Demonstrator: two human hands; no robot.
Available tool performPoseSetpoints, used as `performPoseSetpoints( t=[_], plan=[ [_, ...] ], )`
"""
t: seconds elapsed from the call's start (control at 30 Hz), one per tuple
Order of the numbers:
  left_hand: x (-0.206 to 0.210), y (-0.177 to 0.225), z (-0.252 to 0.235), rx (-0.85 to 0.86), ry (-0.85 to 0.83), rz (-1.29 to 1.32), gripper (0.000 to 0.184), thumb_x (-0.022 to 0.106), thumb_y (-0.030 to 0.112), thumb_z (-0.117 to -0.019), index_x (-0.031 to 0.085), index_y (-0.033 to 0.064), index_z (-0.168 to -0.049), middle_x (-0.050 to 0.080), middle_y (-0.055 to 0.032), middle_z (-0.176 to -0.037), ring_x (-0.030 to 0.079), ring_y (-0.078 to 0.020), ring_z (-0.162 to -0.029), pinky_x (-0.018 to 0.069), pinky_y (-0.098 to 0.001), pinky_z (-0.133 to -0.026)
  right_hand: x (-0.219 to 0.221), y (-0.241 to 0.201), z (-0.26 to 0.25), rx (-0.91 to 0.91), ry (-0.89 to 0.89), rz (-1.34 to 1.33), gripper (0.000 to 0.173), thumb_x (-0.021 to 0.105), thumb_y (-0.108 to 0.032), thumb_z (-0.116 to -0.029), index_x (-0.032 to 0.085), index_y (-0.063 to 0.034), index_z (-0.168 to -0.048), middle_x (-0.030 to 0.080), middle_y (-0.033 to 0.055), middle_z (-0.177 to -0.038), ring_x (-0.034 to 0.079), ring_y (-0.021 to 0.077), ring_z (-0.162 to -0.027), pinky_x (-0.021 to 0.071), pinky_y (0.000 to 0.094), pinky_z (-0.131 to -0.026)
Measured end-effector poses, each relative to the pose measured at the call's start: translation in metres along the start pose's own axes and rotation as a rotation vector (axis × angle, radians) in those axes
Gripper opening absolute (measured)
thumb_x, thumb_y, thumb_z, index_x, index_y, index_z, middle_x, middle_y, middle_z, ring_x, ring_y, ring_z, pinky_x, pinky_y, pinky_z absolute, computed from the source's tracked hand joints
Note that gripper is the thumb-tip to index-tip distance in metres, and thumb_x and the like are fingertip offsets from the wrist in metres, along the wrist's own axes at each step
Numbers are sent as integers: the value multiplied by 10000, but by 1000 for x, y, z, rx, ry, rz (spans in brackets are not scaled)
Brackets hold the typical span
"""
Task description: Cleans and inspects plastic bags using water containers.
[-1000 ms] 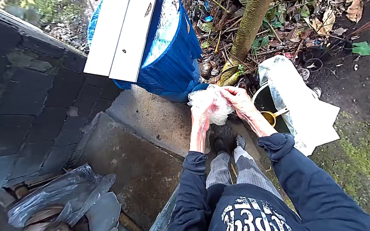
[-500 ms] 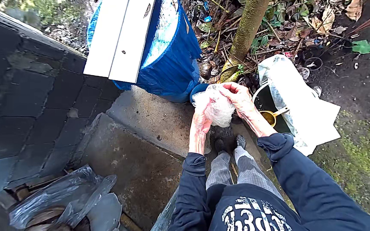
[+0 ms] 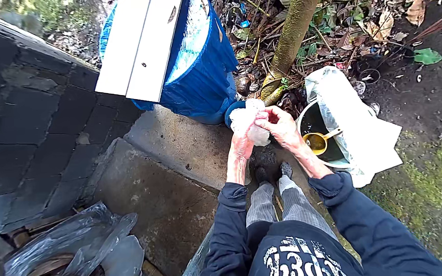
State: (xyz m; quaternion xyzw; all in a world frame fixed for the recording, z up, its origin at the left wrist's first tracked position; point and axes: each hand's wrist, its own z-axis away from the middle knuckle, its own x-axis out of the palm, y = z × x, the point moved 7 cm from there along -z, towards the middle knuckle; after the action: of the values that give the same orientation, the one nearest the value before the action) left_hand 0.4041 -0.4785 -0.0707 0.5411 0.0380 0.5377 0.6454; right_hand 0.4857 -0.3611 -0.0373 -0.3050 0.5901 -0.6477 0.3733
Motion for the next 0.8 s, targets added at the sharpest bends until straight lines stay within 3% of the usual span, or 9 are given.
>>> performPoseSetpoints(
  t=[0.17, 0.23, 0.4, 0.67, 0.8],
  plan=[
    [-4, 6, -5, 49, 106, 38, 430, 775, 364, -888, 679, 135, -1239, 712, -100, -1155, 684, -225, -1063, 582, -424, -907, 3, 1, -6, 70, -36, -195, 419, 800, -105, -883, 665, -110, -1280, 723, 61, -1028, 688, 138, -841, 596, 289, -743],
    [-7, 6, -5, 30, 156, 20, 453, 775, 394, -887, 670, 143, -1250, 709, -93, -1161, 681, -220, -1067, 582, -423, -904, 0, -2, -7, 64, -27, -197, 469, 796, -89, -879, 655, -125, -1325, 711, 66, -1039, 678, 147, -844, 591, 295, -740],
    [-12, 7, -2, -2, 174, 112, 378, 734, 308, -935, 666, 132, -1262, 703, -98, -1176, 678, -228, -1081, 578, -432, -924, -8, -2, -4, 54, -9, -253, 524, 751, -55, -900, 614, -157, -1395, 703, 59, -1121, 683, 160, -942, 593, 304, -826],
    [1, 19, 0, 7, 58, 255, 365, 690, 339, -971, 659, 127, -1266, 695, -104, -1211, 670, -236, -1127, 567, -436, -970, -4, 6, -6, 53, 19, -281, 316, 704, -95, -965, 683, -101, -1280, 729, 62, -1094, 698, 145, -938, 593, 299, -857],
    [2, 18, -1, -16, 82, 250, 417, 681, 388, -975, 642, 140, -1309, 693, -103, -1228, 675, -234, -1131, 573, -431, -967, -10, 5, -8, 3, 40, -234, 206, 662, -130, -1002, 729, -75, -1190, 739, 65, -1018, 699, 135, -857, 599, 286, -791]
  ],
)
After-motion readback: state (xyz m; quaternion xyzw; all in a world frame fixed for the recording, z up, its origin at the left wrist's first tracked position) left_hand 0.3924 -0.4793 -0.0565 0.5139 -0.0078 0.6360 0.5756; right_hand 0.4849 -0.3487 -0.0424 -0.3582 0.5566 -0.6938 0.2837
